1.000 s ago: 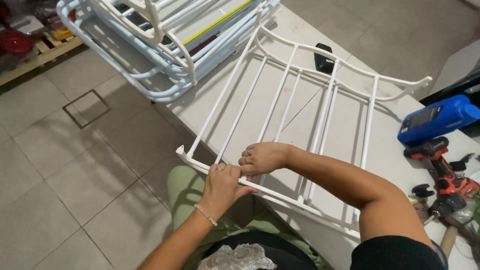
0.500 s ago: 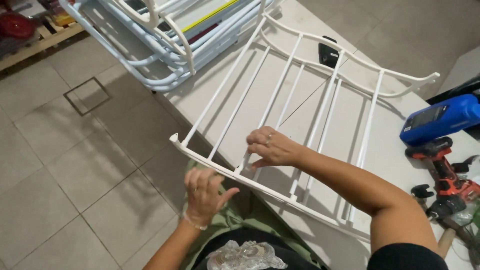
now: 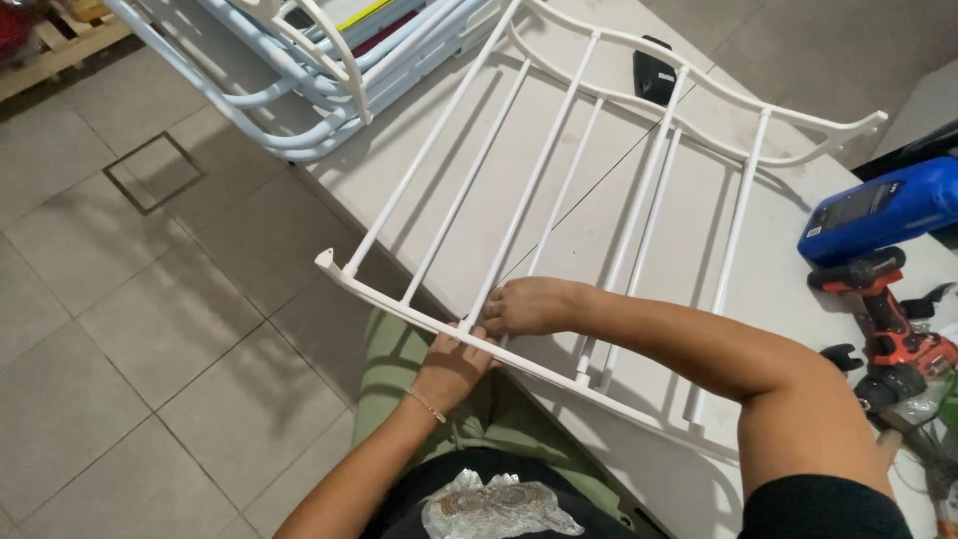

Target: Disassembling a white plastic storage rack by pulling the horizontal rods out of the side frames.

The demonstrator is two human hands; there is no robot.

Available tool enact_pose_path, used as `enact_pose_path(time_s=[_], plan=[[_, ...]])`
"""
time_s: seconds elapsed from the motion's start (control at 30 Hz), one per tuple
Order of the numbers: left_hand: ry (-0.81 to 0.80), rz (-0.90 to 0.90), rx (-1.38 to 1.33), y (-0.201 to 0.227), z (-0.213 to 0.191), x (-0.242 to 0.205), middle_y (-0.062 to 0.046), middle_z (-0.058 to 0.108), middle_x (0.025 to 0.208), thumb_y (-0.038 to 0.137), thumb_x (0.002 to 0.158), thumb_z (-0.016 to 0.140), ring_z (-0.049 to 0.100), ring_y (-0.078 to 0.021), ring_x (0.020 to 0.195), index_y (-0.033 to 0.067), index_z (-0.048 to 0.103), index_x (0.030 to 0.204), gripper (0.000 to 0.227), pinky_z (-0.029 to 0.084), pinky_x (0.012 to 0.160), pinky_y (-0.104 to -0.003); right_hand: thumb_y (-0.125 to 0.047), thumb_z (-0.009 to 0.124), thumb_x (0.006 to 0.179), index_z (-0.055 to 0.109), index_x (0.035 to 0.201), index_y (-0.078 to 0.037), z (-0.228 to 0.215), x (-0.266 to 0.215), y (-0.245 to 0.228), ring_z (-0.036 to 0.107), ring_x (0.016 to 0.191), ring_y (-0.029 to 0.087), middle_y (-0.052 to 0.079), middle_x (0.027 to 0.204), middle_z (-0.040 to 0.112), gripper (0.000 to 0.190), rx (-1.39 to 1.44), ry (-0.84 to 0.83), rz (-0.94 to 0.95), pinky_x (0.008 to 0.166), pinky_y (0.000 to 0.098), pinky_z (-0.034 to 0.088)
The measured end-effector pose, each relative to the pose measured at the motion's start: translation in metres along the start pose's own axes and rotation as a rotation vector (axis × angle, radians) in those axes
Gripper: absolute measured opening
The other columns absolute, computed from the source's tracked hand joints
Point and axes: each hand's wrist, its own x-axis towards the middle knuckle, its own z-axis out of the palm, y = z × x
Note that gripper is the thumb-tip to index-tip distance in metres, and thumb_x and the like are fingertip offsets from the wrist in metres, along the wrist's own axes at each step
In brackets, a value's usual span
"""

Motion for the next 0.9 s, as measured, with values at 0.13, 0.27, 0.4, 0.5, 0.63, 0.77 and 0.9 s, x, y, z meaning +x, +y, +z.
enact_pose_path(time_s=[0.13, 0.27, 0.4, 0.5, 0.63, 0.77, 0.9], plan=[[-0.023, -0.014, -0.009, -0.005, -0.034, 0.021, -0.007, 0.065, 0.086, 0.045, 0.089, 0.070, 0.066, -0.0308, 0.080, 0.0144, 0.066, 0.099, 0.032, 0.056, 0.077, -0.047, -0.035, 0.062, 0.100, 0.059, 0.116, -0.013, -0.026, -0.007, -0.001, 0.070, 0.102, 0.032, 0.013, 0.114, 0.070, 0.027, 0.224, -0.127, 0.094, 0.089, 0.0457, 0.056], [-0.072, -0.056, -0.033, -0.003, -0.041, 0.020, -0.003, 0.061, 0.075, 0.060, 0.090, 0.064, 0.064, -0.0280, 0.067, 0.0161, 0.063, 0.091, 0.044, 0.053, 0.066, -0.043, -0.039, 0.052, 0.104, 0.059, 0.110, -0.015, -0.051, -0.006, -0.008, 0.069, 0.096, 0.031, 0.011, 0.104, 0.070, 0.026, 0.232, -0.042, -0.002, 0.084, 0.0464, 0.055], [-0.084, -0.085, -0.014, 0.006, -0.038, 0.008, -0.001, 0.058, 0.072, 0.064, 0.092, 0.060, 0.062, -0.0267, 0.064, 0.0181, 0.062, 0.086, 0.046, 0.051, 0.063, -0.042, -0.043, 0.038, 0.108, 0.059, 0.105, -0.011, -0.033, -0.001, -0.007, 0.070, 0.085, 0.032, 0.013, 0.095, 0.070, 0.039, 0.289, 0.020, -0.100, 0.076, 0.0462, 0.056], [-0.050, -0.101, 0.004, 0.012, -0.037, -0.001, 0.000, 0.065, 0.078, 0.066, 0.085, 0.074, 0.061, -0.0250, 0.076, 0.0172, 0.073, 0.098, 0.051, 0.053, 0.058, -0.041, -0.038, 0.052, 0.105, 0.059, 0.099, -0.009, -0.024, 0.001, -0.010, 0.063, 0.060, 0.036, 0.008, 0.072, 0.066, 0.030, 0.274, 0.162, -0.173, 0.047, 0.0486, 0.048], [0.060, -0.086, 0.010, 0.016, -0.049, -0.001, 0.002, 0.056, 0.069, 0.066, 0.087, 0.073, 0.057, -0.0245, 0.064, 0.0175, 0.067, 0.081, 0.050, 0.050, 0.055, -0.040, -0.043, 0.053, 0.104, 0.058, 0.091, -0.014, -0.017, 0.006, -0.021, 0.060, 0.049, 0.033, 0.005, 0.060, 0.064, 0.033, 0.266, 0.180, -0.165, 0.041, 0.0456, 0.044], [0.125, -0.079, 0.019, 0.020, -0.051, 0.000, 0.004, 0.057, 0.066, 0.065, 0.091, 0.072, 0.056, -0.0226, 0.060, 0.0194, 0.066, 0.074, 0.049, 0.049, 0.052, -0.036, -0.046, 0.050, 0.105, 0.057, 0.088, -0.014, -0.017, 0.005, -0.025, 0.059, 0.045, 0.030, 0.002, 0.058, 0.062, 0.037, 0.237, 0.249, -0.167, 0.039, 0.0428, 0.043], [0.138, -0.063, -0.029, 0.017, -0.053, -0.006, 0.003, 0.056, 0.067, 0.064, 0.090, 0.073, 0.056, -0.0210, 0.062, 0.0190, 0.066, 0.078, 0.047, 0.051, 0.057, -0.037, -0.056, 0.042, 0.105, 0.055, 0.081, -0.014, -0.020, 0.006, -0.026, 0.057, 0.044, 0.028, 0.002, 0.055, 0.060, 0.050, 0.278, 0.268, -0.152, 0.039, 0.0399, 0.043]])
